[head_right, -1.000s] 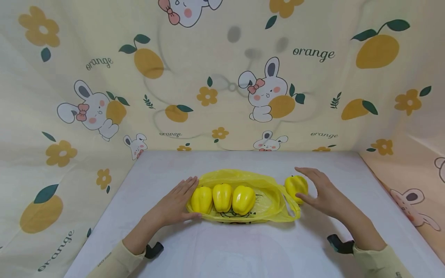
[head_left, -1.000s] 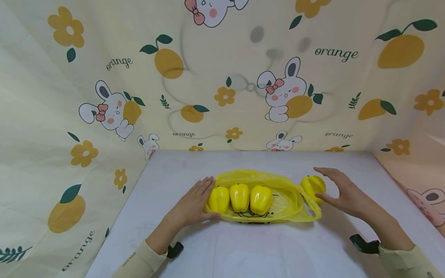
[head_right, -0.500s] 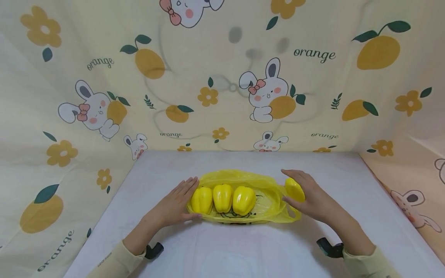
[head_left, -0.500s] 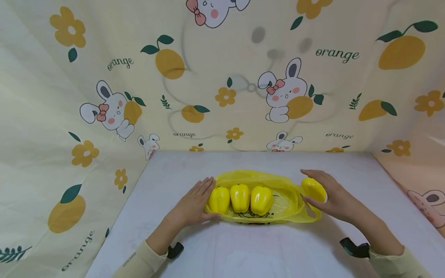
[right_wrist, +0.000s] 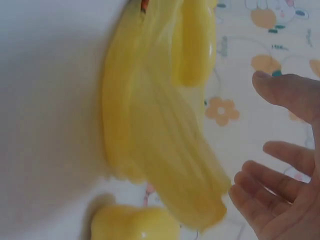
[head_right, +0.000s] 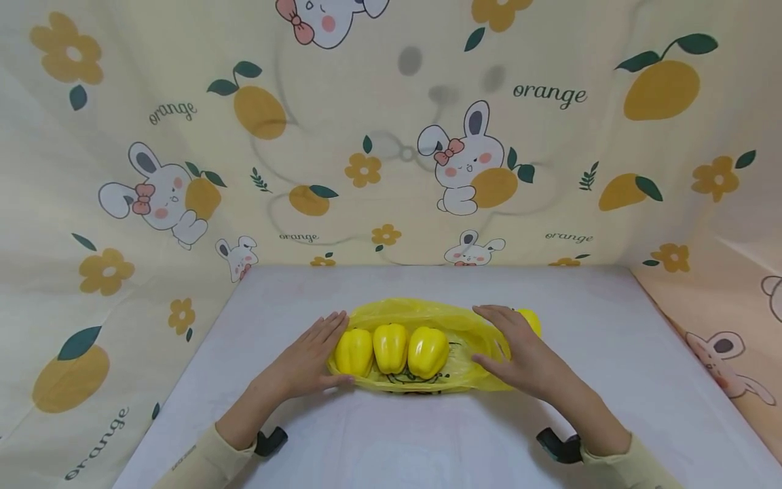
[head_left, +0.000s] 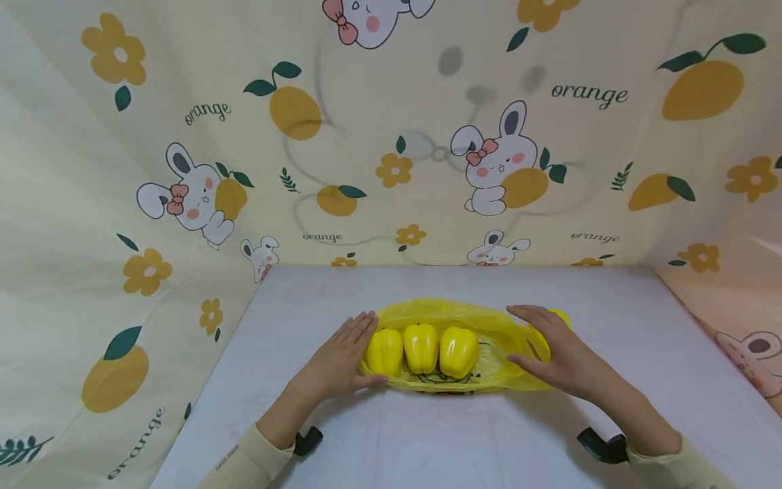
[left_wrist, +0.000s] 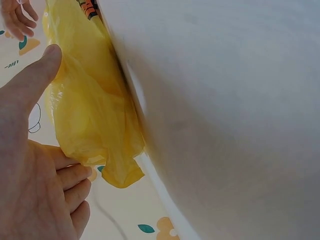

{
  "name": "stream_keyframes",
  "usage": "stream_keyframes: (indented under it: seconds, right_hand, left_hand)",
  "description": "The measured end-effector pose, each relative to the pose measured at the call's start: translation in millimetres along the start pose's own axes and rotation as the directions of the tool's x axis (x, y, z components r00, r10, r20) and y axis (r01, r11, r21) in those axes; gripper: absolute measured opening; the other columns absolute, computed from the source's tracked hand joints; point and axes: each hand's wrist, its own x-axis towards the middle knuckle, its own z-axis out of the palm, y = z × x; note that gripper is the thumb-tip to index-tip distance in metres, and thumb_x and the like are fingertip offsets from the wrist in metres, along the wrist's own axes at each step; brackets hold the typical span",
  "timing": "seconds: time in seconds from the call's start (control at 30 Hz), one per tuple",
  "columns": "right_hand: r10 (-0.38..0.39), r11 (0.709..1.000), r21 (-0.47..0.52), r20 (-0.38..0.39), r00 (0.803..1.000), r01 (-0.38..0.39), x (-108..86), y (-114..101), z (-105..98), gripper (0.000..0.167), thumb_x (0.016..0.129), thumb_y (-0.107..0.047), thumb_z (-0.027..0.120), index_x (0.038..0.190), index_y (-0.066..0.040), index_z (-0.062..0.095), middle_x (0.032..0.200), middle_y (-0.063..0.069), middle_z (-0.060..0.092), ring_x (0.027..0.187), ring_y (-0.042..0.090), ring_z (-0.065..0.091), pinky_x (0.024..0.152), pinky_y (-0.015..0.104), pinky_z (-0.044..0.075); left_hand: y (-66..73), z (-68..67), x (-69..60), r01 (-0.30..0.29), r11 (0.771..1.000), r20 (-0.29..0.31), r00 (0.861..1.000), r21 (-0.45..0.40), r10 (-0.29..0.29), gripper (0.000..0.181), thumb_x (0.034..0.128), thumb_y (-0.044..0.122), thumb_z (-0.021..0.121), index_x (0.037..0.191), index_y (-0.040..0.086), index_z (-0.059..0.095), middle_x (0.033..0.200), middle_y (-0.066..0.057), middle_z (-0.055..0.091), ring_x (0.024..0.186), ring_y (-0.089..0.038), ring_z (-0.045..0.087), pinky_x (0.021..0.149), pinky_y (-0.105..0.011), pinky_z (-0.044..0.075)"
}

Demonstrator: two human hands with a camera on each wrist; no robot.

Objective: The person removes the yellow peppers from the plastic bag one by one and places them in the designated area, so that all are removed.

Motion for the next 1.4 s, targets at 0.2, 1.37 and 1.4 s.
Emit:
stream_keyframes:
  seconds: [0.2,1.37,1.4]
  right_hand:
    - [0.019,1.000,-0.004,0.014,1.000,-0.019,1.9,-11.0,10.7,0.083,0.087,-0.022,0.093,0.157,-0.012,0.050,0.155,0.014,0.053,0.141,0.042,0.048,0.106,0.072,0.051]
    - [0.133,0.991,-0.012,0.055,0.990,-0.133,9.4,-36.8,64.0,0.089,0.086,-0.036,0.093,0.157,-0.005,0.049,0.154,0.019,0.054,0.138,0.044,0.055,0.109,0.066,0.051]
    - [0.136,0.991,-0.011,0.055,0.989,-0.136,10.0,-36.9,64.5,0.089,0.086,-0.035,0.093,0.157,-0.005,0.049,0.154,0.019,0.054,0.138,0.044,0.055,0.110,0.066,0.051]
  left_hand:
    - [1.0,-0.7,-0.4,0.008,1.000,0.002,1.000,-0.019,-0.008,0.117,0.0936,0.077,0.064,0.172,0.005,0.016,0.181,-0.010,0.012,0.167,-0.027,0.012,0.136,-0.045,0.009]
    - [-0.9,1.2,-0.5,-0.008,1.000,-0.001,1.000,-0.003,0.008,0.117,0.0942,0.076,0.063,0.172,0.005,0.014,0.181,-0.010,0.011,0.167,-0.027,0.011,0.136,-0.044,0.008]
    - [-0.9,1.1,-0.6,-0.007,1.000,-0.001,1.000,-0.004,0.007,0.117,0.0941,0.076,0.063,0.172,0.005,0.014,0.181,-0.010,0.011,0.167,-0.027,0.012,0.136,-0.044,0.008]
